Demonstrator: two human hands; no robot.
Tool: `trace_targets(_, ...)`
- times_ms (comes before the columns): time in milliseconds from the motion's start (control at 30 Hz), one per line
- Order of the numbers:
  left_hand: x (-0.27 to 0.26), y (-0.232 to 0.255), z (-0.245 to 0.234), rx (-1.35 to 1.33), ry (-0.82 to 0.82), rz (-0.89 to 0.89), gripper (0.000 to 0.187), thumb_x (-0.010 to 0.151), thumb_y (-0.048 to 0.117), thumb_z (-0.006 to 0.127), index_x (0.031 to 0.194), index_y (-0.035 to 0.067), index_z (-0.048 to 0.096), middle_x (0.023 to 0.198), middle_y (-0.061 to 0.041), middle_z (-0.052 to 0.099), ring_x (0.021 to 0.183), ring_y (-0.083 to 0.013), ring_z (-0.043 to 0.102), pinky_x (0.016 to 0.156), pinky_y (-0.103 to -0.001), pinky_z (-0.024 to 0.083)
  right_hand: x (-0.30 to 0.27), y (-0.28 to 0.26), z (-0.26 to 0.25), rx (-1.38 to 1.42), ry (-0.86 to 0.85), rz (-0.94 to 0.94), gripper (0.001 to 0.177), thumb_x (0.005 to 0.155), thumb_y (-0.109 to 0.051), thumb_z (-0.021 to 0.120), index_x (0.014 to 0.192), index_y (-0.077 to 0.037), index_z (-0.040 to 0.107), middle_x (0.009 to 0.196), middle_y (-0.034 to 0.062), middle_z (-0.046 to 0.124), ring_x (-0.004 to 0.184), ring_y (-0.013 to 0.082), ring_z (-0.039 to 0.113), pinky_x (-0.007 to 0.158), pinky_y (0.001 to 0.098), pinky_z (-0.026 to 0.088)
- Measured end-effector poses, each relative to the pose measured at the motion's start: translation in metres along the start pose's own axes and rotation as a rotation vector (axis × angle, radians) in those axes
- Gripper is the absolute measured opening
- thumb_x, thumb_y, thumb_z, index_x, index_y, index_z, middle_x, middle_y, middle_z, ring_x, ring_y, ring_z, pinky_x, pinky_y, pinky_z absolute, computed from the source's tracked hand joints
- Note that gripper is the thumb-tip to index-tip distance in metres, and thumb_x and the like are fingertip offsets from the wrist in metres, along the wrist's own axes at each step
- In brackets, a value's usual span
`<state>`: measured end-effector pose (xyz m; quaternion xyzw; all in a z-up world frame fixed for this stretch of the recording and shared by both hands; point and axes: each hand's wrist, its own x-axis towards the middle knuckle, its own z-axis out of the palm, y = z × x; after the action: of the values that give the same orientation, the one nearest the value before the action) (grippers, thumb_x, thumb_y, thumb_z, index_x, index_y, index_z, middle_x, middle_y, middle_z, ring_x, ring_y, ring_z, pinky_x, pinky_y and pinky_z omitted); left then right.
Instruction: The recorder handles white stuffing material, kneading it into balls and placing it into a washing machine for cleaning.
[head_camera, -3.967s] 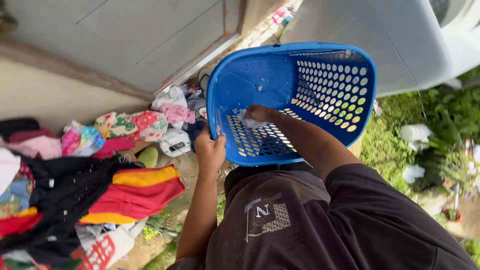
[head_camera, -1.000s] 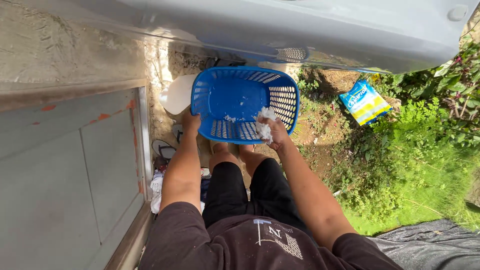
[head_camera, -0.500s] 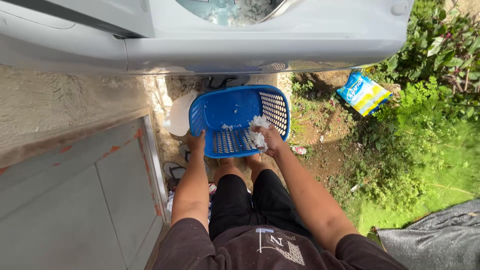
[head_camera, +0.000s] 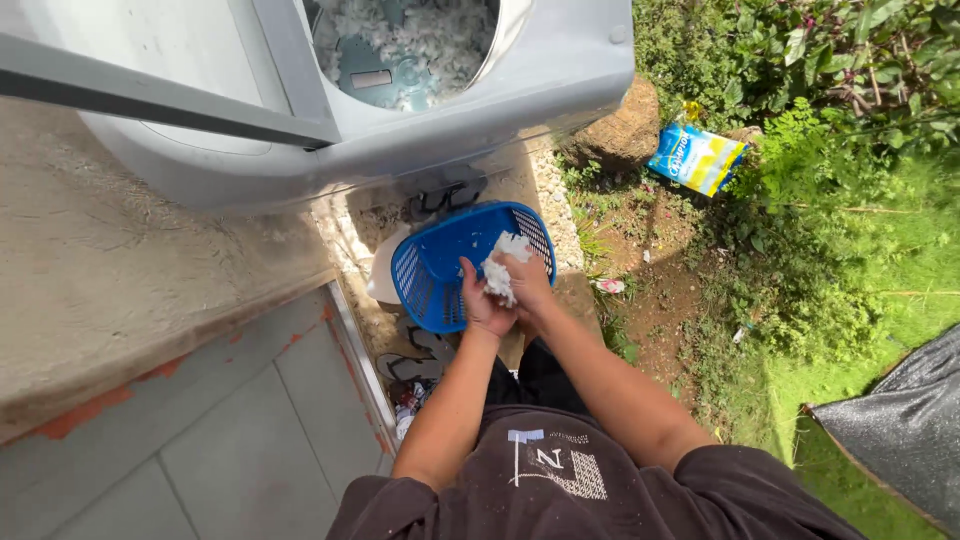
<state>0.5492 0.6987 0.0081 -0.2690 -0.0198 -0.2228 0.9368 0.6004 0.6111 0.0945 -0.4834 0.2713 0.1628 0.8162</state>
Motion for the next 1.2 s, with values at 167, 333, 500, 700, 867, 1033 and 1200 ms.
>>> trace_targets(167, 0.042, -0.041, 0.104, 0.501, 0.541, 0.223, 0.083, 0.098, 0.071, 0.051, 0.139, -0.001, 0.058, 0.144, -0.017, 0.058, 0.136, -0.0351, 0.052, 0.118, -0.048, 0.038, -0.054, -0.038, 0.034, -0.569, 0.012, -0.525, 0.021, 0.089, -0.013, 0.072, 0.107, -0.002, 0.071, 0.095, 0.0094, 0.074, 0.084, 0.0223, 0.073, 0.076, 0.0359, 0.059)
trace_targets(333, 0.06, -0.043, 0.143, 0.549, 0.52, 0.268, 0.077, 0.1, 0.064, 0.049, 0.136, -0.003, 0.056, 0.147, -0.017, 0.057, 0.139, -0.0392, 0.051, 0.119, -0.058, 0.035, -0.095, -0.07, 0.067, -0.75, 0.087, -0.63, 0.028, 0.087, -0.019, 0.07, 0.111, -0.007, 0.075, 0.096, 0.0113, 0.079, 0.086, 0.0213, 0.077, 0.079, 0.035, 0.06)
trace_targets(500, 0.075, -0.049, 0.172, 0.628, 0.401, 0.271, 0.064, 0.107, 0.056, 0.046, 0.141, 0.003, 0.057, 0.146, -0.015, 0.057, 0.138, -0.0378, 0.051, 0.118, -0.062, 0.037, -0.108, -0.102, 0.087, -0.619, 0.078, -0.506, 0.034, 0.085, -0.02, 0.067, 0.116, -0.006, 0.074, 0.097, 0.0124, 0.08, 0.089, 0.0224, 0.08, 0.081, 0.0333, 0.061)
trace_targets(700, 0.093, -0.055, 0.188, 0.816, 0.353, 0.362, 0.067, 0.109, 0.054, 0.048, 0.138, -0.006, 0.057, 0.145, -0.02, 0.058, 0.135, -0.0339, 0.056, 0.12, -0.047, 0.04, -0.111, -0.126, 0.119, -0.537, 0.273, -0.709, 0.047, 0.085, -0.019, 0.067, 0.129, -0.003, 0.061, 0.117, 0.0152, 0.075, 0.107, 0.0264, 0.075, 0.091, 0.0359, 0.058)
trace_targets(867, 0.104, -0.063, 0.21, 0.874, 0.303, 0.369, 0.064, 0.107, 0.05, 0.051, 0.137, -0.006, 0.058, 0.146, -0.02, 0.057, 0.136, -0.0314, 0.054, 0.12, -0.045, 0.039, -0.12, -0.143, 0.13, -0.6, 0.287, -0.711, 0.042, 0.086, -0.021, 0.069, 0.123, -0.002, 0.06, 0.109, 0.0177, 0.072, 0.1, 0.0316, 0.074, 0.086, 0.0395, 0.057)
trace_targets(1033, 0.109, -0.078, 0.238, 0.983, 0.256, 0.407, 0.053, 0.107, 0.038, 0.055, 0.139, -0.005, 0.056, 0.153, -0.016, 0.053, 0.144, -0.0293, 0.048, 0.124, -0.045, 0.035, -0.108, -0.137, 0.121, -0.582, 0.216, -0.678, 0.034, 0.09, -0.019, 0.064, 0.118, -0.001, 0.063, 0.109, 0.0199, 0.073, 0.098, 0.0331, 0.074, 0.087, 0.0416, 0.058)
trace_targets(1200, 0.114, -0.087, 0.251, 1.219, 0.122, 0.443, 0.034, 0.108, 0.017, 0.056, 0.134, -0.003, 0.065, 0.155, -0.017, 0.053, 0.147, -0.0264, 0.047, 0.127, -0.042, 0.033, -0.12, -0.16, 0.127, -0.574, 0.171, -0.481, 0.037, 0.095, -0.022, 0.056, 0.124, 0.002, 0.06, 0.123, 0.0255, 0.065, 0.112, 0.0351, 0.066, 0.097, 0.0419, 0.052)
